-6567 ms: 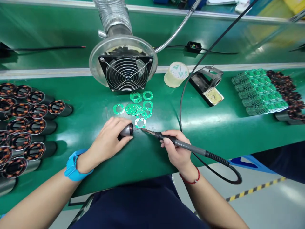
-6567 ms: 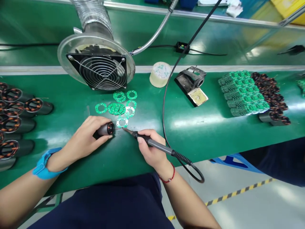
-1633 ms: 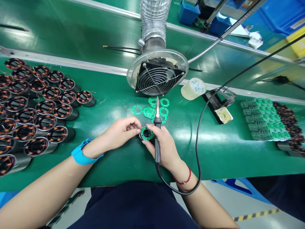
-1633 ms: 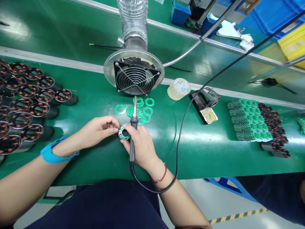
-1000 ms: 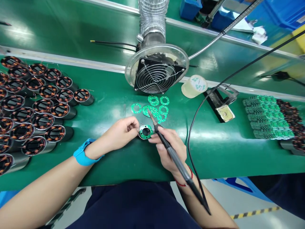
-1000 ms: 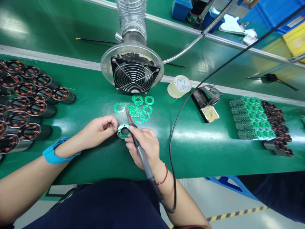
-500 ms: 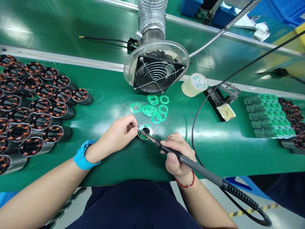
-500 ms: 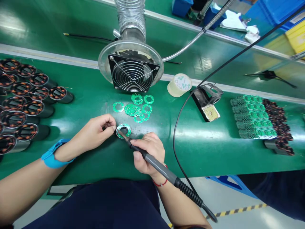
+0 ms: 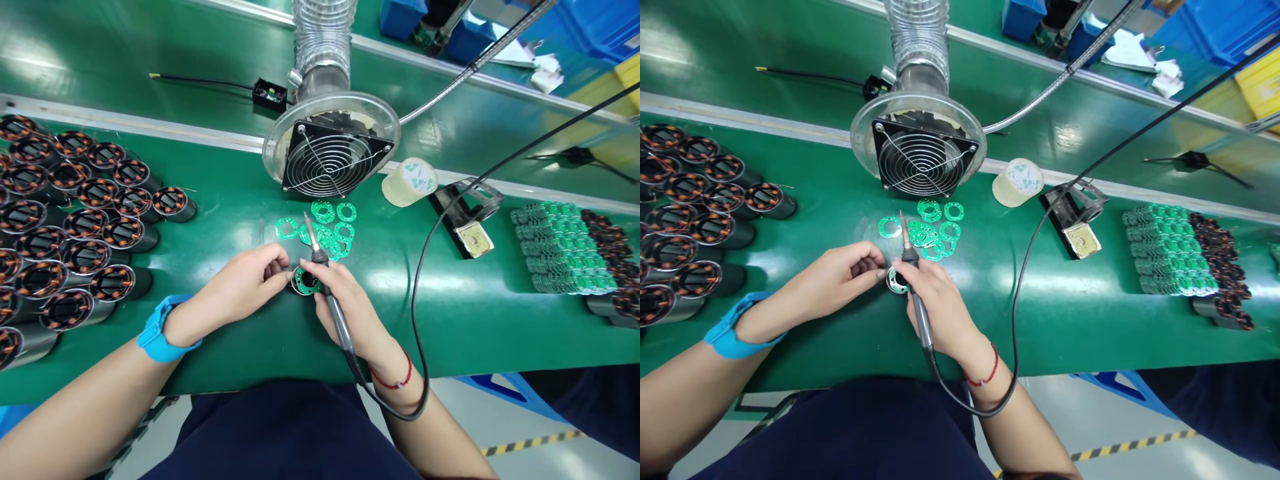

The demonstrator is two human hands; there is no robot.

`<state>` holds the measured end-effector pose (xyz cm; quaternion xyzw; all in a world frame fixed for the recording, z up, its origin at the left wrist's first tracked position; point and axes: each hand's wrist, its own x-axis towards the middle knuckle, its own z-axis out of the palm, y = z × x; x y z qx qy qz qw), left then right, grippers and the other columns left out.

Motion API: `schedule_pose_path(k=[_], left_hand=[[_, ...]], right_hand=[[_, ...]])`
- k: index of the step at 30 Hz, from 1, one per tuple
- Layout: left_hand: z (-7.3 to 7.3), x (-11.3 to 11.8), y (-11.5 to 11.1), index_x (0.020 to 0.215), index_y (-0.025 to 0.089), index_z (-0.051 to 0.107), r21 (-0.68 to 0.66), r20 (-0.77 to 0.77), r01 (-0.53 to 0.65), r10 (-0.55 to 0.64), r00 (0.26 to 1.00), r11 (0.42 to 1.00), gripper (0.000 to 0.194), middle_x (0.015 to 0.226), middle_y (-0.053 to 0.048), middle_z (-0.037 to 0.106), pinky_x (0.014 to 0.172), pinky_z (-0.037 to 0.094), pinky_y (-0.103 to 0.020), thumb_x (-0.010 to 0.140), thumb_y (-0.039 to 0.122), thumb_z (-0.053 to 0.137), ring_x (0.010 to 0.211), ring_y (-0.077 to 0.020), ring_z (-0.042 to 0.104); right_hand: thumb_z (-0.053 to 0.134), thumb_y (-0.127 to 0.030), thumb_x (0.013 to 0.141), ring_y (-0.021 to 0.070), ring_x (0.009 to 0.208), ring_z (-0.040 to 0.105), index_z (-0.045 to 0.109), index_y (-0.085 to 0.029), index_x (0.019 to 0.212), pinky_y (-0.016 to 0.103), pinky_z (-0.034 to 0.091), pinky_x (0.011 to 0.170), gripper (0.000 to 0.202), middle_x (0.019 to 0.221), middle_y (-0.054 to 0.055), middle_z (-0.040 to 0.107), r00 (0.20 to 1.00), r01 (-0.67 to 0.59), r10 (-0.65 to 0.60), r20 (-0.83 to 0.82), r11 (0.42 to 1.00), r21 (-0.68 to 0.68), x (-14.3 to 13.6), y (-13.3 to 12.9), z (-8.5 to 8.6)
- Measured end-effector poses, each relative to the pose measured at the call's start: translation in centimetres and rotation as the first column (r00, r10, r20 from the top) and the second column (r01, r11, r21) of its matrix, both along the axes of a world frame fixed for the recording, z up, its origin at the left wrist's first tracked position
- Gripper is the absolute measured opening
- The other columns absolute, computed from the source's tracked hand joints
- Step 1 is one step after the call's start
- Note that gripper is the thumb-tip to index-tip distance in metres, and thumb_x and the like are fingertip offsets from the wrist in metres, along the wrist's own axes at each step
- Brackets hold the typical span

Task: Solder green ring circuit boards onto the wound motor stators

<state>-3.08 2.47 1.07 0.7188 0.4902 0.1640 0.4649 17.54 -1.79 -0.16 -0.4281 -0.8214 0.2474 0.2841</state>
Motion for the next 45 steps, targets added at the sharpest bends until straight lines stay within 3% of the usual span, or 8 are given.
schedule_pose_path(k=[4, 8, 13, 18, 27, 35, 40, 45], left_hand=[[0.1, -1.0, 0.4, 0.087, 0.018, 0.062, 0.058, -0.014, 0.204, -0.203, 0.979, 0.977, 0.012, 0.08, 0.0, 0.063, 0.067, 0.042, -0.027, 0.089, 0.027, 0.053, 0.073, -0.0152, 0.057], [0.0, -0.7, 0.2, 0.083, 0.018, 0.062, 0.203, 0.066, 0.118, -0.134, 0.989, 0.972, 0.018, 0.082, 0.0, 0.062, 0.07, 0.042, -0.026, 0.092, 0.02, 0.047, 0.077, -0.0135, 0.057], [-0.2, 0.2, -0.4, 0.08, 0.019, 0.062, 0.051, 0.172, -0.002, -0.007, 0.985, 0.999, 0.012, 0.074, 0.003, 0.059, 0.061, 0.04, -0.023, 0.088, 0.021, 0.053, 0.066, -0.0108, 0.052], [-0.7, 0.5, -0.6, 0.082, 0.019, 0.059, -0.09, 0.208, -0.054, 0.072, 0.975, 0.994, 0.011, 0.071, 0.004, 0.056, 0.058, 0.038, -0.023, 0.086, 0.026, 0.053, 0.063, -0.0112, 0.05], [-1.1, 0.4, -0.2, 0.082, 0.019, 0.056, -0.159, 0.226, -0.083, 0.118, 0.967, 0.984, 0.012, 0.071, 0.003, 0.054, 0.061, 0.039, -0.025, 0.086, 0.029, 0.051, 0.066, -0.0122, 0.049], [-0.4, 0.3, 0.0, 0.076, 0.019, 0.055, -0.29, 0.217, -0.056, 0.123, 0.968, 0.955, 0.015, 0.062, 0.004, 0.051, 0.052, 0.035, -0.024, 0.082, 0.032, 0.054, 0.056, -0.0107, 0.045], [-0.4, 0.2, 0.3, 0.078, 0.018, 0.055, -0.376, 0.214, -0.08, 0.171, 0.962, 0.923, 0.017, 0.062, 0.003, 0.056, 0.055, 0.039, -0.025, 0.079, 0.035, 0.056, 0.058, -0.012, 0.052], [-0.6, 0.3, 0.4, 0.078, 0.018, 0.055, -0.37, 0.229, -0.085, 0.18, 0.957, 0.925, 0.015, 0.062, 0.003, 0.055, 0.056, 0.04, -0.025, 0.079, 0.033, 0.056, 0.058, -0.0122, 0.053]], right_hand=[[0.053, -0.013, 0.093, 0.0241, 0.105, 0.059, 0.044, -0.026, 0.139, 0.042, 0.054, 0.088, 0.049, 0.119, 0.01, 0.065, 0.999, 0.054, -0.054, -0.005, 0.999, 0.009, 0.2, 0.2, -0.1], [0.057, -0.024, 0.094, 0.0245, 0.088, 0.059, 0.044, -0.024, 0.136, 0.042, 0.054, 0.077, 0.044, 0.106, 0.01, 0.067, 0.995, 0.074, -0.082, 0.05, 0.988, 0.139, -0.1, 0.4, -0.8], [0.057, -0.035, 0.095, 0.0281, 0.097, 0.06, 0.042, -0.022, 0.138, 0.045, 0.053, 0.081, 0.047, 0.11, 0.013, 0.069, 0.992, 0.082, -0.102, 0.071, 0.966, 0.244, -0.6, 0.1, -1.1], [0.056, -0.021, 0.094, 0.0263, 0.116, 0.058, 0.042, -0.027, 0.139, 0.044, 0.05, 0.09, 0.047, 0.116, 0.008, 0.071, 0.999, 0.05, -0.051, -0.003, 0.949, 0.312, -0.7, -0.5, -0.4], [0.051, -0.009, 0.092, 0.0205, 0.092, 0.069, 0.051, -0.025, 0.13, 0.039, 0.052, 0.086, 0.041, 0.102, 0.004, 0.077, 0.986, 0.11, -0.081, -0.145, 0.974, 0.2, -0.9, -0.6, -0.2], [0.051, -0.028, 0.097, 0.0216, 0.079, 0.073, 0.055, -0.027, 0.13, 0.04, 0.055, 0.076, 0.033, 0.089, 0.003, 0.077, 0.905, 0.269, -0.214, -0.368, 0.957, 0.107, -0.2, -1.7, -0.3], [0.047, -0.039, 0.099, 0.0168, 0.047, 0.06, 0.063, -0.026, 0.11, 0.034, 0.049, 0.055, 0.023, 0.059, -0.003, 0.065, 0.865, 0.262, -0.173, -0.472, 0.956, 0.129, 0.1, -2.0, -0.2], [0.045, -0.039, 0.099, 0.0142, 0.041, 0.054, 0.062, -0.024, 0.099, 0.03, 0.044, 0.047, 0.022, 0.053, -0.004, 0.058, 0.885, 0.242, -0.151, -0.44, 0.957, 0.158, 0.0, -1.7, 0.2]])
